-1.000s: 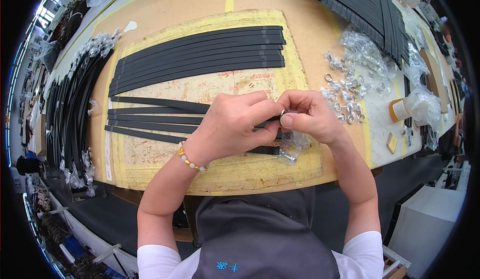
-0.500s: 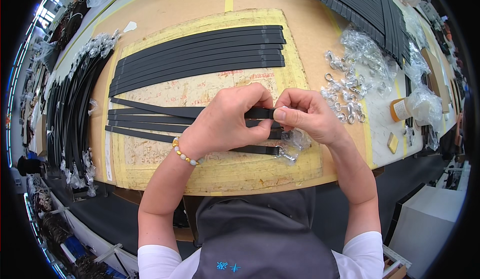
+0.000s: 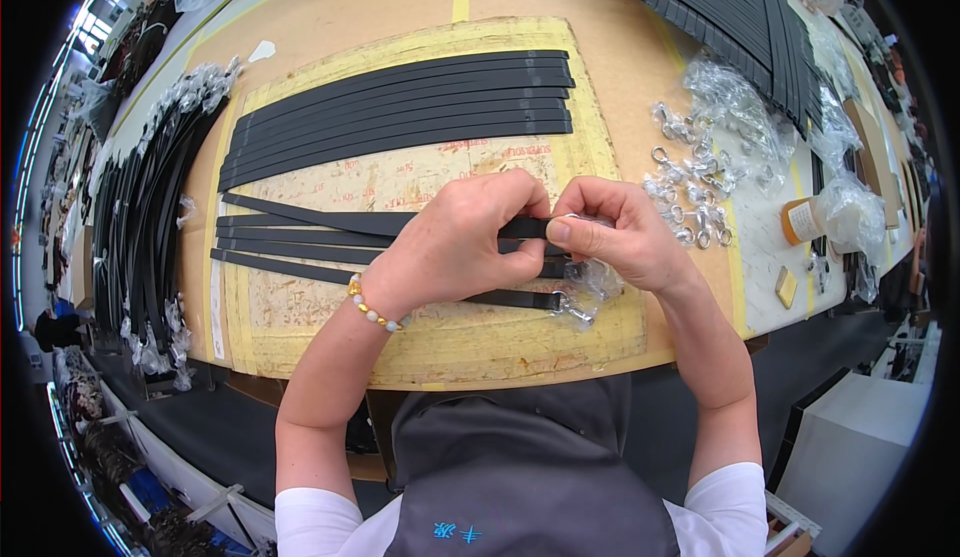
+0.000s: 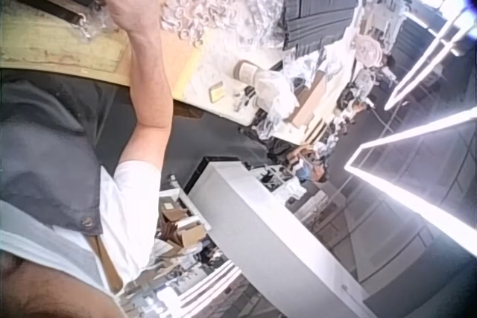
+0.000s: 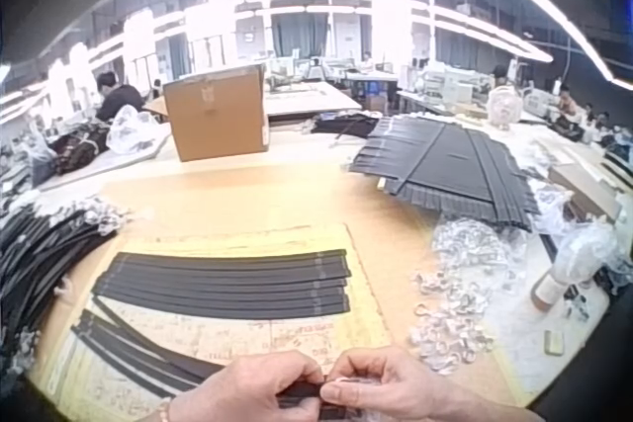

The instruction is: Attach metal rings and hardware to thin leather straps by sliding them through pre-cut loops.

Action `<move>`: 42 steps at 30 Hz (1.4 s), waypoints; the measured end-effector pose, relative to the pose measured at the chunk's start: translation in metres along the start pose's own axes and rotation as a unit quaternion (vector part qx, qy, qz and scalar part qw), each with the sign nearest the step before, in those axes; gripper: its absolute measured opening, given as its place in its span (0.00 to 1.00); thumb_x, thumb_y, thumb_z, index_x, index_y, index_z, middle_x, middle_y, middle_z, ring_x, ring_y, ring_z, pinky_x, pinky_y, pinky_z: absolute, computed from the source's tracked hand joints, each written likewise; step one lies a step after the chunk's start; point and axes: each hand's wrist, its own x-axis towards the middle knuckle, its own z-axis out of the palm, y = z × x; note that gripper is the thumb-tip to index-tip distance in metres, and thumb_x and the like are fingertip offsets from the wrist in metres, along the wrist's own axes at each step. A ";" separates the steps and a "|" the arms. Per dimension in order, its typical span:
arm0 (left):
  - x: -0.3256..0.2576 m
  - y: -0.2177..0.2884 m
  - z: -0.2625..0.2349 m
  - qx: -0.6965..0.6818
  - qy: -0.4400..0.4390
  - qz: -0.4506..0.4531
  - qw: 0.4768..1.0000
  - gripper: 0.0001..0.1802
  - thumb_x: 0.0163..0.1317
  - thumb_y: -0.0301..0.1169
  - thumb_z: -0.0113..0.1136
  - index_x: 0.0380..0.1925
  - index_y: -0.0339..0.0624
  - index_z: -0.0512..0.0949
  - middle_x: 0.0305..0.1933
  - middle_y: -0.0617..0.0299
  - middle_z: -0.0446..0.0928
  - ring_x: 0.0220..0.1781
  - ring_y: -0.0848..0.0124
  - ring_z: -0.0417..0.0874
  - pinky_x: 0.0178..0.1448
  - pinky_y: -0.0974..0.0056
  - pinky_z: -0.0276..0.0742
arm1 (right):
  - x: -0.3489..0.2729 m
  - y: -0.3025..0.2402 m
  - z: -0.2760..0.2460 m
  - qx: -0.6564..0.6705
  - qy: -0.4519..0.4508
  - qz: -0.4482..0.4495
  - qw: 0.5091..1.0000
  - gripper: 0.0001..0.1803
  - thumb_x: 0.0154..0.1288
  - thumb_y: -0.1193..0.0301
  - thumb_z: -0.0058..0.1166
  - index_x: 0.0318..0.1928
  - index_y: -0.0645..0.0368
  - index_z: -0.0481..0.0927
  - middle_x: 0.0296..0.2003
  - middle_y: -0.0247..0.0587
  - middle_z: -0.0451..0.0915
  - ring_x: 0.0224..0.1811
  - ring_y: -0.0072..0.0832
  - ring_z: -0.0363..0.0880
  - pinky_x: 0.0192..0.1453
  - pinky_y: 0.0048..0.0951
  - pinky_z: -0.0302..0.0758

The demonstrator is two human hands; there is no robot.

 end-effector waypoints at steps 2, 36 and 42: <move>0.000 0.000 0.000 0.000 -0.011 -0.007 1.000 0.12 0.50 0.22 0.67 0.35 0.35 0.76 0.32 0.51 0.81 0.35 0.57 0.85 0.41 0.59 0.82 | 0.000 0.000 0.000 -0.009 0.005 0.000 1.000 0.11 0.70 0.66 0.67 0.39 0.61 0.81 0.33 0.22 0.79 0.35 0.08 0.71 0.38 0.16 0.68; -0.001 0.009 -0.018 -0.148 -0.057 -0.045 0.986 0.17 0.51 0.16 0.55 0.44 0.34 0.75 0.35 0.64 0.77 0.36 0.82 0.76 0.36 0.75 0.71 | 0.000 0.010 0.005 0.012 -0.067 0.023 0.997 0.12 0.76 0.63 0.58 0.41 0.61 0.80 0.29 0.24 0.75 0.31 0.10 0.69 0.33 0.17 0.66; 0.001 -0.006 -0.009 -0.136 -0.046 -0.030 0.989 0.14 0.56 0.18 0.58 0.44 0.33 0.77 0.36 0.60 0.80 0.40 0.77 0.81 0.42 0.71 0.77 | 0.004 0.013 0.011 -0.086 0.006 -0.076 0.993 0.12 0.74 0.66 0.59 0.37 0.62 0.80 0.25 0.22 0.72 0.29 0.11 0.64 0.30 0.21 0.63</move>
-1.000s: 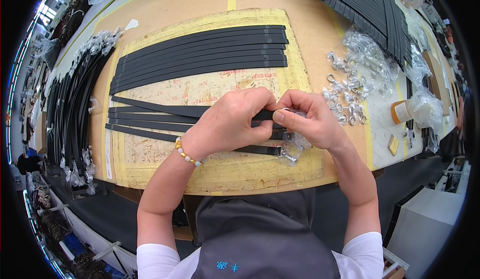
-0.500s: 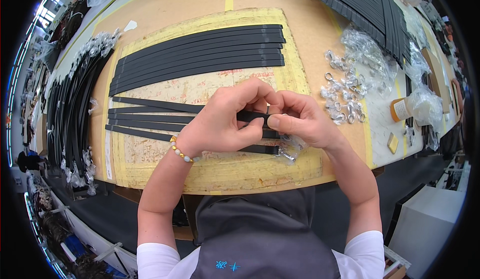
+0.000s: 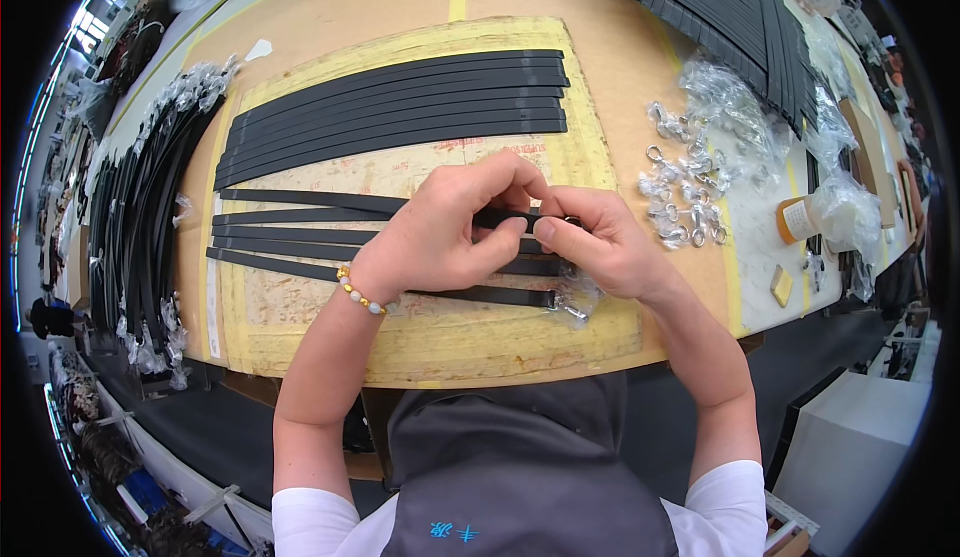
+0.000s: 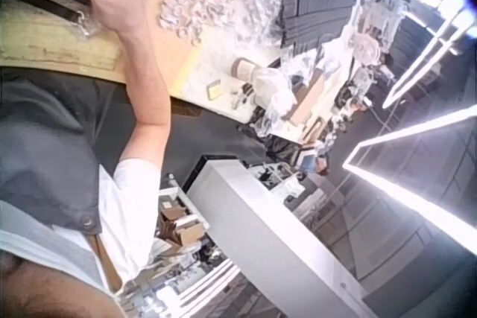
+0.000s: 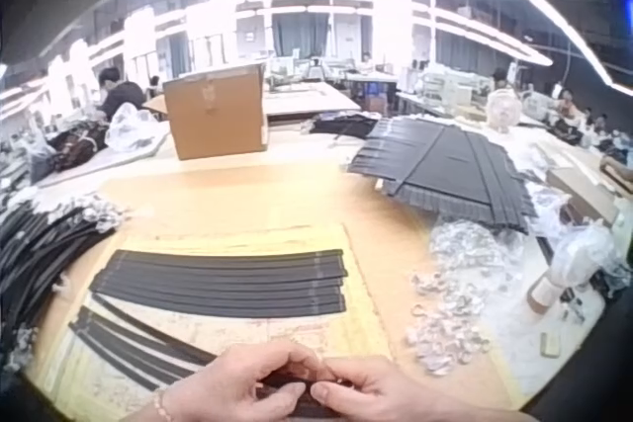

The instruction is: Attach metal rings and hardware to thin leather straps by sliding them through pre-cut loops.

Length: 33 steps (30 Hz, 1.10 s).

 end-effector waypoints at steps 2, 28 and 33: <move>0.003 -0.007 -0.006 0.027 0.011 0.012 1.000 0.10 0.61 0.21 0.62 0.42 0.32 0.79 0.37 0.59 0.81 0.41 0.73 0.83 0.47 0.67 0.80 | 0.001 0.002 -0.006 -0.060 0.015 -0.002 0.998 0.11 0.72 0.66 0.59 0.37 0.63 0.80 0.24 0.22 0.72 0.28 0.11 0.64 0.30 0.22 0.63; -0.027 -0.026 0.019 0.275 0.029 -0.019 0.961 0.08 0.65 0.26 0.65 0.38 0.36 0.74 0.40 0.54 0.73 0.46 0.56 0.73 0.53 0.57 0.72 | -0.005 -0.010 -0.088 -0.528 0.272 0.203 0.778 0.17 0.59 0.64 0.61 0.46 0.59 0.83 0.40 0.44 0.87 0.47 0.40 0.86 0.55 0.40 0.79; -0.038 -0.024 0.014 0.243 0.013 -0.031 0.969 0.12 0.62 0.27 0.69 0.40 0.37 0.75 0.38 0.56 0.74 0.45 0.58 0.74 0.51 0.59 0.73 | 0.001 -0.011 -0.089 -0.302 0.296 0.078 0.903 0.19 0.61 0.67 0.61 0.50 0.64 0.82 0.39 0.38 0.86 0.42 0.27 0.86 0.49 0.30 0.79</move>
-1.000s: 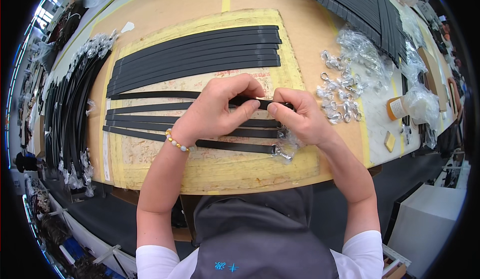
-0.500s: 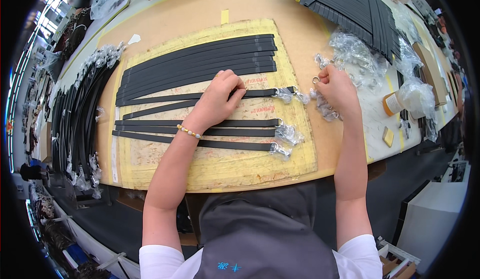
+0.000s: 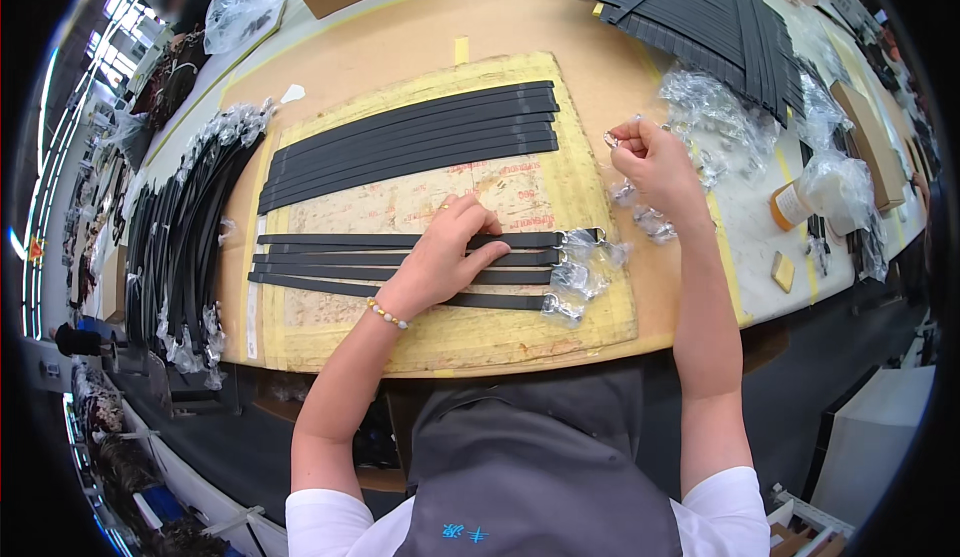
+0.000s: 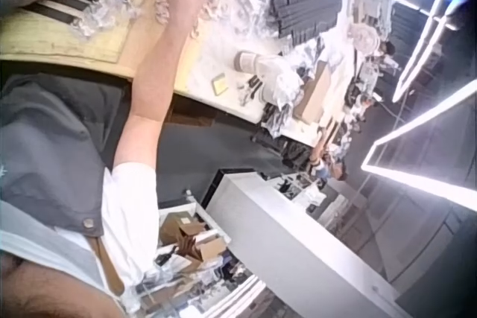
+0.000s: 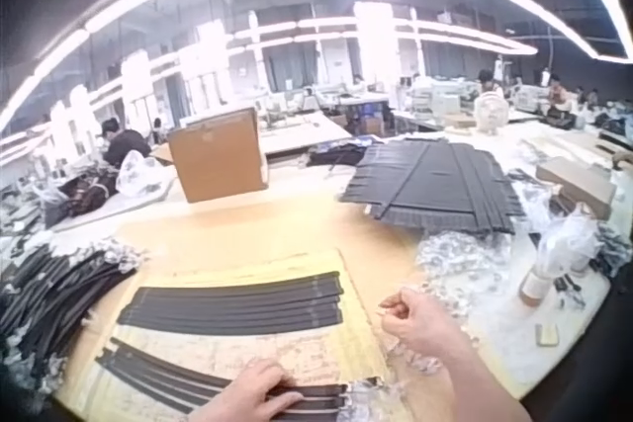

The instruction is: Attach metal rings and hardware to thin leather straps by sliding them through pre-cut loops.

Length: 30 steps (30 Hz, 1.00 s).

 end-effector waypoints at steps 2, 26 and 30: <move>0.002 -0.002 0.001 -0.005 -0.003 0.004 1.000 0.12 0.62 0.27 0.69 0.39 0.37 0.75 0.38 0.56 0.74 0.45 0.58 0.75 0.50 0.59 0.73 | 0.001 0.004 0.005 0.105 -0.037 -0.021 0.994 0.18 0.63 0.68 0.60 0.50 0.64 0.82 0.39 0.36 0.85 0.41 0.25 0.85 0.49 0.29 0.79; 0.028 -0.029 -0.016 0.047 0.014 0.058 0.997 0.08 0.66 0.28 0.65 0.40 0.37 0.78 0.44 0.56 0.74 0.48 0.59 0.74 0.56 0.60 0.74 | -0.011 -0.013 0.000 0.223 -0.192 0.111 0.949 0.09 0.70 0.70 0.51 0.48 0.57 0.79 0.38 0.28 0.77 0.36 0.18 0.80 0.47 0.23 0.79; -0.010 -0.054 -0.047 0.083 0.034 -0.032 0.995 0.07 0.67 0.28 0.64 0.37 0.37 0.77 0.39 0.57 0.74 0.45 0.59 0.74 0.52 0.60 0.73 | -0.013 -0.015 0.001 0.194 -0.206 0.094 0.955 0.10 0.69 0.69 0.51 0.46 0.58 0.80 0.36 0.30 0.77 0.37 0.20 0.79 0.47 0.23 0.78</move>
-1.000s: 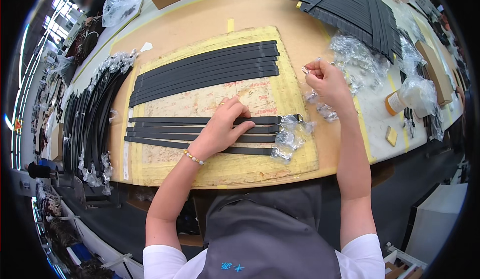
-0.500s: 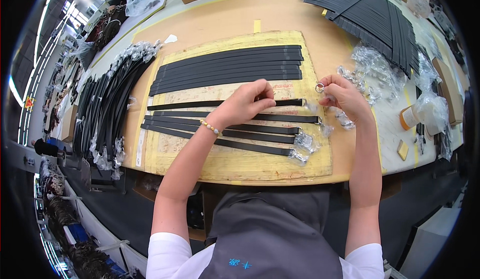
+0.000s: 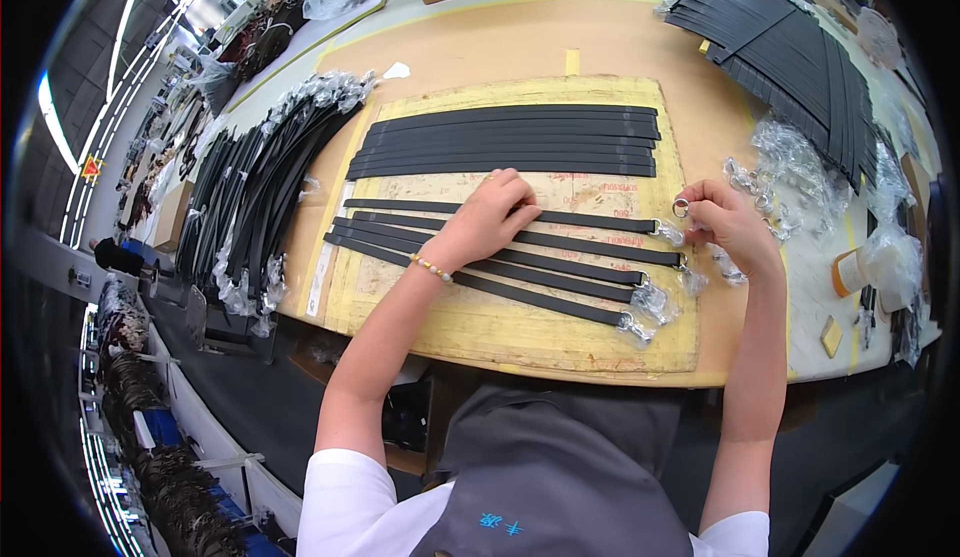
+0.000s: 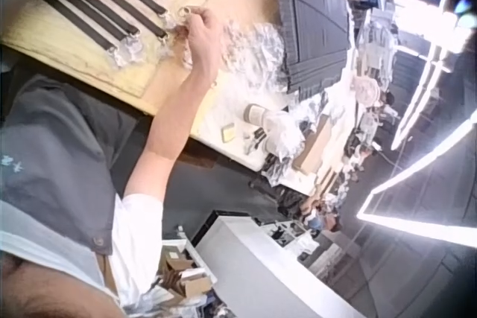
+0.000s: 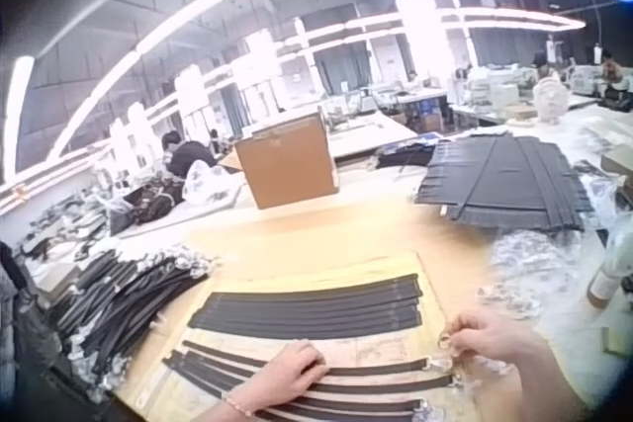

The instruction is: Attach metal rings and hardware to thin leather straps by sliding them through pre-cut loops.

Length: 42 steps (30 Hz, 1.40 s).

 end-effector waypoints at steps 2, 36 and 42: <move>-0.020 -0.003 -0.004 -0.014 0.024 -0.020 0.999 0.07 0.67 0.27 0.64 0.35 0.37 0.76 0.37 0.57 0.73 0.44 0.59 0.74 0.49 0.59 0.72 | -0.003 -0.005 0.004 -0.030 -0.016 0.009 0.999 0.10 0.69 0.69 0.51 0.46 0.58 0.80 0.37 0.29 0.77 0.37 0.19 0.79 0.47 0.23 0.77; 0.075 0.039 0.019 -0.055 -0.142 -0.046 0.987 0.10 0.63 0.28 0.69 0.37 0.38 0.76 0.36 0.63 0.76 0.40 0.71 0.77 0.48 0.65 0.77 | 0.010 0.005 0.007 0.180 -0.035 -0.105 0.977 0.09 0.73 0.71 0.57 0.49 0.60 0.80 0.42 0.32 0.82 0.41 0.19 0.81 0.51 0.23 0.80; 0.066 0.044 0.009 -0.371 -0.052 -0.047 0.926 0.12 0.65 0.24 0.69 0.47 0.36 0.79 0.43 0.68 0.79 0.46 0.81 0.79 0.52 0.72 0.79 | 0.006 0.003 0.016 0.275 -0.110 -0.128 0.946 0.09 0.74 0.72 0.55 0.50 0.60 0.79 0.40 0.34 0.82 0.41 0.21 0.82 0.52 0.25 0.80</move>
